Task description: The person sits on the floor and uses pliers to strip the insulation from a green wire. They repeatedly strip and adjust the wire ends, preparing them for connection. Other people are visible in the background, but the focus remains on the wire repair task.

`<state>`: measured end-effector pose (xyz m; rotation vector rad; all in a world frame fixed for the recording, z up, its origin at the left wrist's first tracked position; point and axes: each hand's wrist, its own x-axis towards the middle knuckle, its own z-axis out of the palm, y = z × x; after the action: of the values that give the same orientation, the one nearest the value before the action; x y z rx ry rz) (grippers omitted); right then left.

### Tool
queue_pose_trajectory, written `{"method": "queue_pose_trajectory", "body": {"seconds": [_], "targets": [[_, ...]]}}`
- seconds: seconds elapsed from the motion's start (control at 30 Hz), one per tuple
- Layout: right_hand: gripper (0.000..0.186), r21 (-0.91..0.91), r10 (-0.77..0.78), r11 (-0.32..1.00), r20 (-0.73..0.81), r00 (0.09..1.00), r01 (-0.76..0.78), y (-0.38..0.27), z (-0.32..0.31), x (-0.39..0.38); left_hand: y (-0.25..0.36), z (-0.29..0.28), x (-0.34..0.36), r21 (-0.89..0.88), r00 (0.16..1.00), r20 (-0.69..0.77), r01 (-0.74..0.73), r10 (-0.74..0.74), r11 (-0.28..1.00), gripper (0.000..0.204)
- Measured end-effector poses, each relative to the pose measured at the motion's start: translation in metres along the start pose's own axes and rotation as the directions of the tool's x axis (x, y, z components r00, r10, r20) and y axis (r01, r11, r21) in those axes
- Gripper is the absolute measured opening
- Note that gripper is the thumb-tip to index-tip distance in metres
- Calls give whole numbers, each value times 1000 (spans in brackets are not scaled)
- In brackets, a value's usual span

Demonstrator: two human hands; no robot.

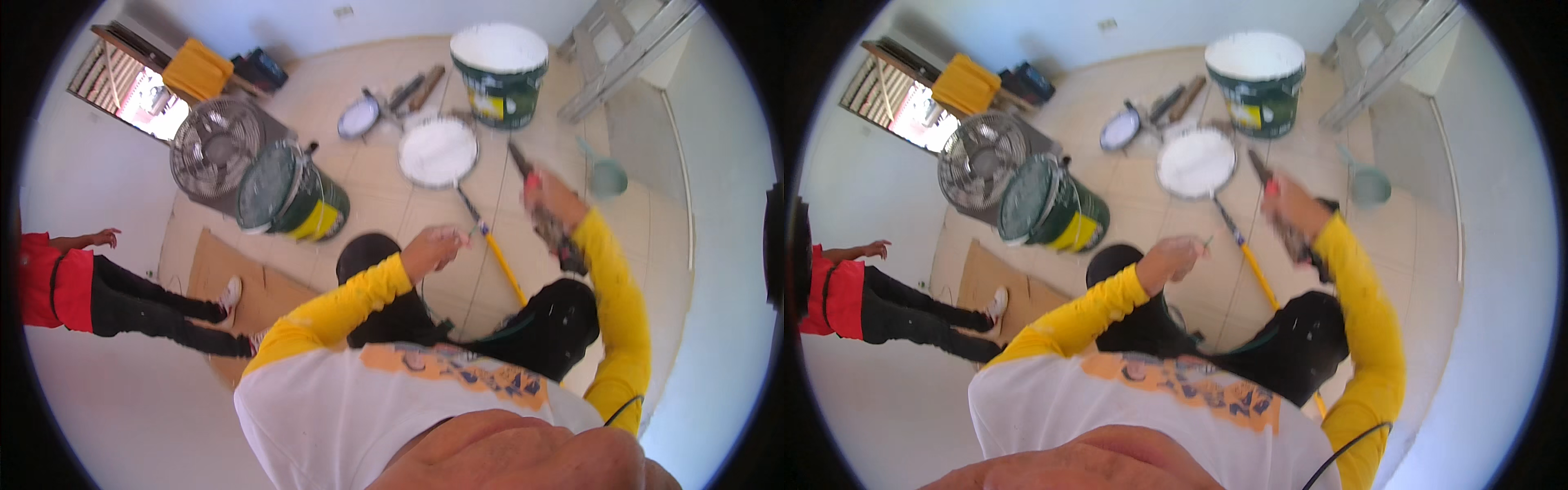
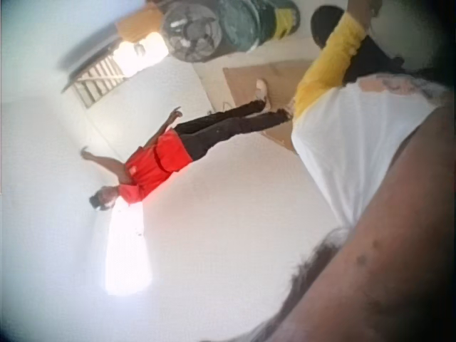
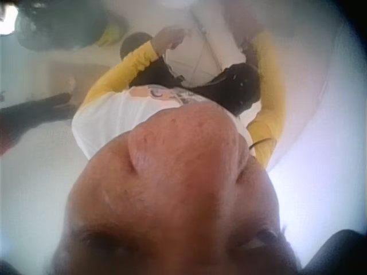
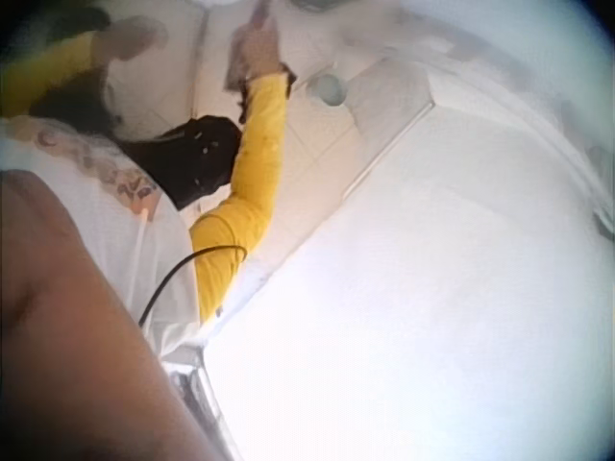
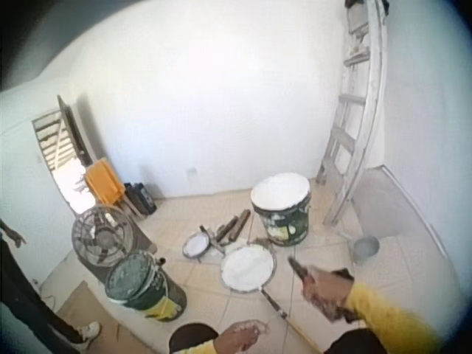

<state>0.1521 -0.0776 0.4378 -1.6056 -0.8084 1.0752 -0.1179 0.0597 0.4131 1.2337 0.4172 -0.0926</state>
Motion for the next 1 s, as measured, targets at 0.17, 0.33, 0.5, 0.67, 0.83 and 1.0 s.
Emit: {"method": "queue_pose_trajectory", "body": {"seconds": [0.17, 0.33, 0.5, 0.67, 0.83, 1.0], "targets": [[105, -452, 67, 885, -122, 990, -115, -3, -61, 139, -9, 45, 4, -223, 995, 63, 91, -79, 971, 23], [102, -764, 30, 631, -145, 989, -131, -16, -58, 219, 3, 43, -2, -191, 998, 56, -27, 39, 981, 24], [27, -299, 9, 954, 34, 999, 2, 26, -39, 168, 35, -13, 1, 58, 957, -202, -199, 206, 978, 24], [72, 286, -62, 957, 337, 939, -39, -14, 42, 11, 78, -30, 12, 553, 798, -107, -448, 593, 703, 24], [74, 640, 190, 640, 405, 894, -425, -10, 78, -50, 112, -23, -4, 917, 789, -18, -231, 614, 324, 25], [52, 675, 71, 629, 445, 893, -386, -9, 80, -56, 119, -26, 0, 882, 761, 42, -333, 647, 334, 25]]}}
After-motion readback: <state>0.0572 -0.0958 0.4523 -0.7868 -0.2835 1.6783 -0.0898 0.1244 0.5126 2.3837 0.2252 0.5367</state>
